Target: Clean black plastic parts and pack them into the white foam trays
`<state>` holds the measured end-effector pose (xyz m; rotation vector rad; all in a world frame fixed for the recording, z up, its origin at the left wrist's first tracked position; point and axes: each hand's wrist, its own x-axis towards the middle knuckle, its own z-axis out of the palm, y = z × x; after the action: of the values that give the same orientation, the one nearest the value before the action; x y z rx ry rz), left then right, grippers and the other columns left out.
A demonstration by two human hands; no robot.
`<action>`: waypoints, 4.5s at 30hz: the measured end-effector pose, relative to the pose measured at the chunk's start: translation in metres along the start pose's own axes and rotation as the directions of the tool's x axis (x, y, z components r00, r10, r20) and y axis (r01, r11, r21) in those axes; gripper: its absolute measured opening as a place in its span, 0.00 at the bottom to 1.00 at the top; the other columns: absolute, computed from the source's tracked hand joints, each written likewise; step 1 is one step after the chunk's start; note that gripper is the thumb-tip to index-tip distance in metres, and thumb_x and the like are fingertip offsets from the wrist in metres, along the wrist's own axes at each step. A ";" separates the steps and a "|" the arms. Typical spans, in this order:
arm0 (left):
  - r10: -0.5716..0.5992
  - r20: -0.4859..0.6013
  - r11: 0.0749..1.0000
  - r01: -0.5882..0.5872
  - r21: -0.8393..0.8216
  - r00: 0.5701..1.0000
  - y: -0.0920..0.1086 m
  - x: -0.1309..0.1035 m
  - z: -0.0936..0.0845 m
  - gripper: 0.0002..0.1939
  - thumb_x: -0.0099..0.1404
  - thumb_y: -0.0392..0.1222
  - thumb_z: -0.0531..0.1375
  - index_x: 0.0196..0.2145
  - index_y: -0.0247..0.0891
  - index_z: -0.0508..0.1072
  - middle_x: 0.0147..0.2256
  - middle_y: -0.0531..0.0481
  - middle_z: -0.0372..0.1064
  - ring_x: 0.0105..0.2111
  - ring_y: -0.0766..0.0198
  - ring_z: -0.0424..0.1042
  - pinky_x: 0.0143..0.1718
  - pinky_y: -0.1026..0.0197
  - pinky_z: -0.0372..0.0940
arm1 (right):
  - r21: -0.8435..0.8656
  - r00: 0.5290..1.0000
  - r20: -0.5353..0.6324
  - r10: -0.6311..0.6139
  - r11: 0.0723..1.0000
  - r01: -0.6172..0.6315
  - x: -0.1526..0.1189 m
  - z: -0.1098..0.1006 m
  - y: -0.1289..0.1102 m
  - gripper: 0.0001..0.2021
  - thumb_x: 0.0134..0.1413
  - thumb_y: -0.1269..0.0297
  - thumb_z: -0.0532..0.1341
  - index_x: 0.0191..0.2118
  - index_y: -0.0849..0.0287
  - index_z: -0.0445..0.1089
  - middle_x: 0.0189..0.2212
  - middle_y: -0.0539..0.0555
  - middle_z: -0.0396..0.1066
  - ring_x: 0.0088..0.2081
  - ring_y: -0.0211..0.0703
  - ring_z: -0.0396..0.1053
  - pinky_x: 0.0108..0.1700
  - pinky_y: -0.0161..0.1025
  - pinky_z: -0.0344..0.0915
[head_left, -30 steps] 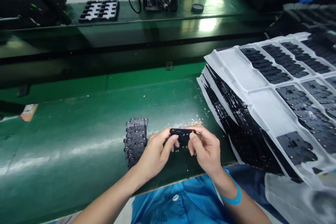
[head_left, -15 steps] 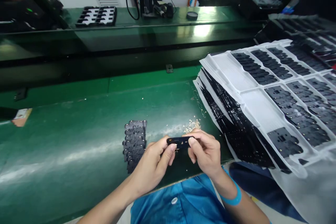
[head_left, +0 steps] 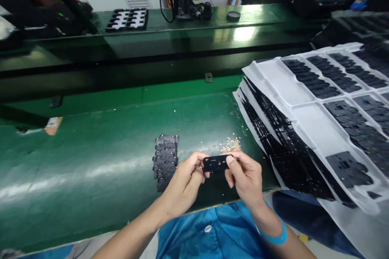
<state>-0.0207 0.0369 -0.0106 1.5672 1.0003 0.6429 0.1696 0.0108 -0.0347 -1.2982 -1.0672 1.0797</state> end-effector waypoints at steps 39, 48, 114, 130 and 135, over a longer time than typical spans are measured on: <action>-0.035 -0.172 0.946 -0.023 -0.324 0.985 0.005 0.021 0.011 0.10 0.72 0.43 0.61 0.40 0.34 0.78 0.33 0.49 0.71 0.27 0.69 0.65 0.27 0.67 0.60 | -0.063 0.979 -0.083 -0.188 0.981 0.183 -0.007 0.004 0.005 0.09 0.72 0.68 0.61 0.45 0.55 0.80 0.29 0.47 0.70 0.16 0.31 0.67 0.17 0.33 0.61; -0.069 -0.206 0.930 -0.012 -0.368 0.976 0.002 0.020 0.016 0.13 0.74 0.47 0.60 0.40 0.34 0.79 0.30 0.52 0.68 0.24 0.70 0.63 0.25 0.67 0.60 | -0.082 0.974 -0.086 -0.211 0.975 0.204 -0.008 0.005 0.006 0.08 0.71 0.66 0.61 0.45 0.57 0.80 0.29 0.48 0.70 0.16 0.32 0.67 0.17 0.34 0.62; -0.059 -0.560 0.849 0.336 0.407 0.826 -0.093 -0.089 -0.040 0.39 0.63 0.34 0.70 0.65 0.47 0.58 0.54 0.46 0.69 0.39 0.57 0.77 0.42 0.54 0.73 | -0.612 0.713 0.695 0.094 0.598 0.517 0.001 0.104 0.020 0.40 0.52 0.80 0.71 0.69 0.61 0.60 0.54 0.64 0.65 0.54 0.61 0.66 0.60 0.60 0.70; -0.224 -0.293 0.881 0.322 0.348 0.929 -0.075 -0.094 -0.098 0.23 0.61 0.64 0.66 0.40 0.40 0.77 0.37 0.47 0.79 0.33 0.55 0.75 0.38 0.58 0.70 | -0.502 0.683 0.729 0.044 0.713 0.489 0.002 0.102 -0.013 0.10 0.63 0.67 0.68 0.48 0.62 0.73 0.46 0.59 0.73 0.49 0.51 0.73 0.52 0.44 0.72; -0.211 0.054 0.852 0.156 0.501 0.976 -0.030 -0.054 -0.127 0.23 0.60 0.66 0.66 0.36 0.43 0.78 0.33 0.49 0.79 0.31 0.54 0.75 0.35 0.59 0.71 | -0.109 0.597 0.802 -0.002 0.983 0.150 0.021 0.083 -0.031 0.27 0.55 0.43 0.72 0.48 0.61 0.74 0.39 0.52 0.76 0.39 0.46 0.77 0.40 0.36 0.74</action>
<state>-0.1607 0.0552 -0.0034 1.8939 1.2826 0.1634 0.0919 0.0465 -0.0044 -0.8382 -1.9079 1.5980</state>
